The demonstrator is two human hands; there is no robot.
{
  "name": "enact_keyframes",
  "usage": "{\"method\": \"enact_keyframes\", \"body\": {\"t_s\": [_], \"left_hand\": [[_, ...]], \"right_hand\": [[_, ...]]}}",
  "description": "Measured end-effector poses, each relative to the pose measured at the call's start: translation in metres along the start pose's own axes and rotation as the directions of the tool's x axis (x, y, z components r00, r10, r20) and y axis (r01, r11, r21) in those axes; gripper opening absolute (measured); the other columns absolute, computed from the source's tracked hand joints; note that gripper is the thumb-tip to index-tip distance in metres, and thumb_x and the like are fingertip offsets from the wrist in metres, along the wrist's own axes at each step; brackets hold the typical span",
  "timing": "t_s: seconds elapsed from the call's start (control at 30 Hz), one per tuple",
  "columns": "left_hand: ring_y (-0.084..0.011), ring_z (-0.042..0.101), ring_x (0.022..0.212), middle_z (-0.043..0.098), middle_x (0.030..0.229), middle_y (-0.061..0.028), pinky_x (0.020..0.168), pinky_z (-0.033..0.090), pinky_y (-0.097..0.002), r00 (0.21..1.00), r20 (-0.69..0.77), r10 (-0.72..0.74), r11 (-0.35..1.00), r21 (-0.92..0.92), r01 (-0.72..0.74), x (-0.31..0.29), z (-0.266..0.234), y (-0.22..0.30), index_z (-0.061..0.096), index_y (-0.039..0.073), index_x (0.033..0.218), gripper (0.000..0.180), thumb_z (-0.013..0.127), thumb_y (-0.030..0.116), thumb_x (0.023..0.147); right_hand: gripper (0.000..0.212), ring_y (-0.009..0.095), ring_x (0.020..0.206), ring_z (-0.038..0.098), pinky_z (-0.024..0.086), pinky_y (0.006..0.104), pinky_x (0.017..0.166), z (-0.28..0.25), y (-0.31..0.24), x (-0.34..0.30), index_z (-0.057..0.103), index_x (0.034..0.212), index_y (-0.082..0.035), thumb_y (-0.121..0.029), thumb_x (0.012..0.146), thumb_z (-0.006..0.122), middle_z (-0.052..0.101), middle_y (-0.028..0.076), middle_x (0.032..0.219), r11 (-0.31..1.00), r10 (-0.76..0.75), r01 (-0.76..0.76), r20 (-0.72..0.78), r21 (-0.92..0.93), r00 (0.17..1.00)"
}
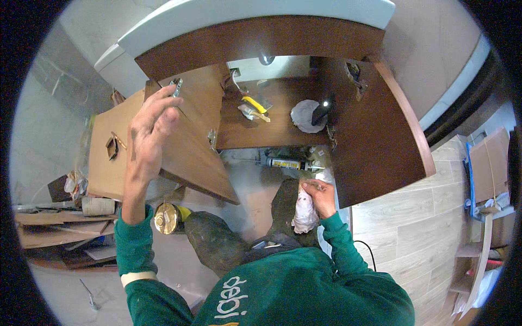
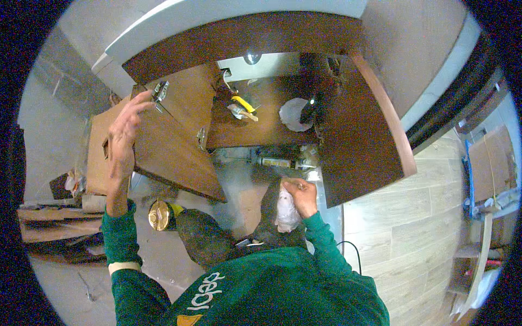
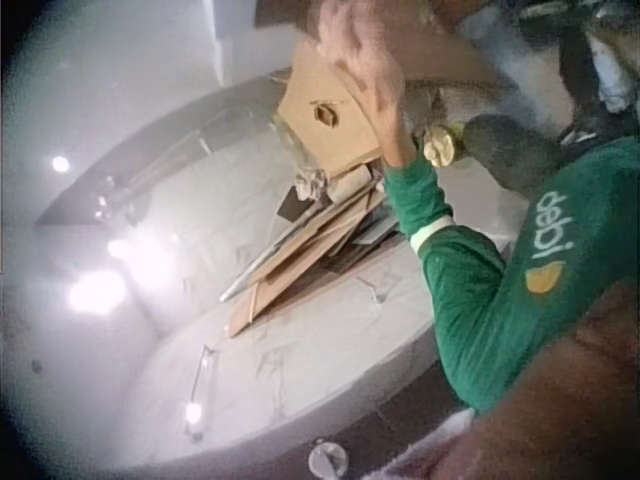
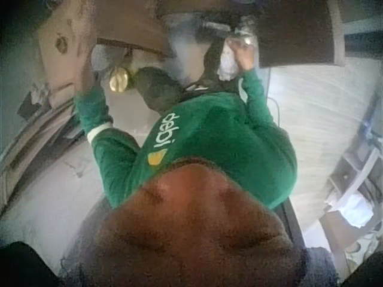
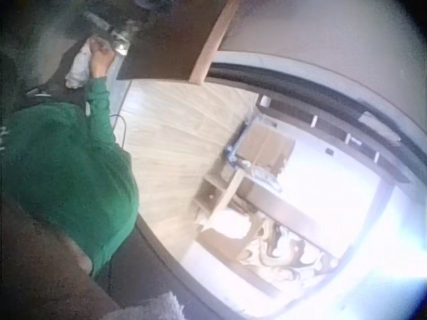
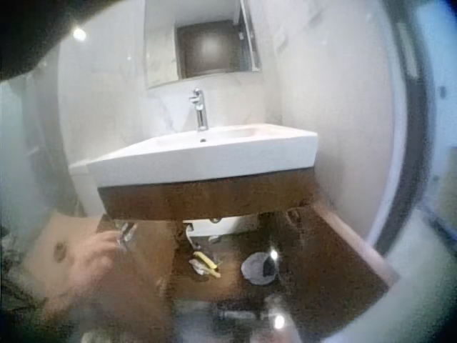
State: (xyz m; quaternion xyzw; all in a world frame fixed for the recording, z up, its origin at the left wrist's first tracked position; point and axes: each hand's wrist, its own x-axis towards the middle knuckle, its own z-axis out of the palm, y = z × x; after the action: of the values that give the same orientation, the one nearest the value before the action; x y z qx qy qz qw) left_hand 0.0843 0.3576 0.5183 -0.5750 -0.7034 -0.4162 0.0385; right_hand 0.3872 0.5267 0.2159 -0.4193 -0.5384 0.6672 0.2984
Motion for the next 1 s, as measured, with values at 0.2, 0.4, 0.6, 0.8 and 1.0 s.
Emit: {"method": "enact_keyframes", "body": {"t_s": [0.2, 0.4, 0.6, 0.8, 1.0], "left_hand": [[-0.0284, 0.061, 0.111, 0.067, 0.113, -0.0226, 0.103, 0.04, -0.0413, 0.994, -0.081, -0.072, 0.864, -0.503, 0.021, 0.063, 0.051, 0.006, 0.069, -0.006, 0.1, 0.061, 0.042, 0.048, 0.101], [-0.0214, 0.067, 0.091, 0.073, 0.094, -0.0166, 0.086, 0.05, -0.0349, 0.977, -0.187, -0.107, 0.813, -0.582, -0.022, 0.102, 0.088, 0.002, 0.074, -0.001, 0.092, 0.054, 0.055, 0.049, 0.095], [-0.0219, 0.066, 0.095, 0.072, 0.099, -0.0152, 0.088, 0.05, -0.0352, 0.962, -0.236, 0.137, 0.704, -0.66, -0.262, 0.088, 0.071, -0.014, 0.072, -0.004, 0.096, 0.049, 0.05, 0.04, 0.1], [-0.0343, 0.06, 0.11, 0.063, 0.117, -0.0208, 0.099, 0.044, -0.0438, 0.887, -0.287, 0.36, 0.933, 0.1, -0.347, 0.025, 0.028, -0.034, 0.065, -0.002, 0.115, 0.055, 0.073, 0.039, 0.08], [-0.0377, 0.052, 0.122, 0.055, 0.129, -0.0217, 0.107, 0.036, -0.0518, 0.855, -0.108, 0.508, 0.788, 0.459, -0.411, 0.0, 0.052, -0.029, 0.056, -0.003, 0.125, 0.074, 0.076, 0.046, 0.074]], "right_hand": [[0.019, 0.012, 0.084, 0.066, 0.052, 0.0257, 0.077, 0.007, -0.02, -0.006, 0.072, 0.099, 0.002, -0.009, 0.084, 0.074, 0.073, 0.008, 0.096, 0.999, -0.037, 0.037, 0.032, 0.004, 0.999], [0.024, 0.013, 0.086, 0.065, 0.052, 0.0275, 0.077, 0.002, -0.027, -0.019, 0.072, 0.101, 0.002, -0.014, 0.084, 0.075, 0.073, 0.008, 0.098, 0.998, -0.059, 0.059, 0.032, 0.012, 0.998], [0.023, 0.013, 0.087, 0.065, 0.052, 0.0279, 0.079, -0.003, -0.026, -0.025, 0.073, 0.101, 0.001, -0.014, 0.083, 0.074, 0.074, 0.008, 0.098, 0.988, -0.138, 0.135, -0.035, -0.068, 0.99], [0.023, 0.012, 0.086, 0.064, 0.05, 0.0273, 0.081, -0.007, -0.024, -0.024, 0.073, 0.1, 0.002, -0.01, 0.081, 0.075, 0.073, 0.007, 0.094, 0.984, -0.178, 0.173, -0.102, -0.053, 0.979], [0.022, 0.01, 0.08, 0.061, 0.048, 0.0259, 0.074, -0.004, -0.024, -0.023, 0.072, 0.096, 0.005, -0.011, 0.081, 0.075, 0.071, 0.005, 0.089, 0.993, -0.12, 0.118, -0.114, -0.027, 0.986]]}}
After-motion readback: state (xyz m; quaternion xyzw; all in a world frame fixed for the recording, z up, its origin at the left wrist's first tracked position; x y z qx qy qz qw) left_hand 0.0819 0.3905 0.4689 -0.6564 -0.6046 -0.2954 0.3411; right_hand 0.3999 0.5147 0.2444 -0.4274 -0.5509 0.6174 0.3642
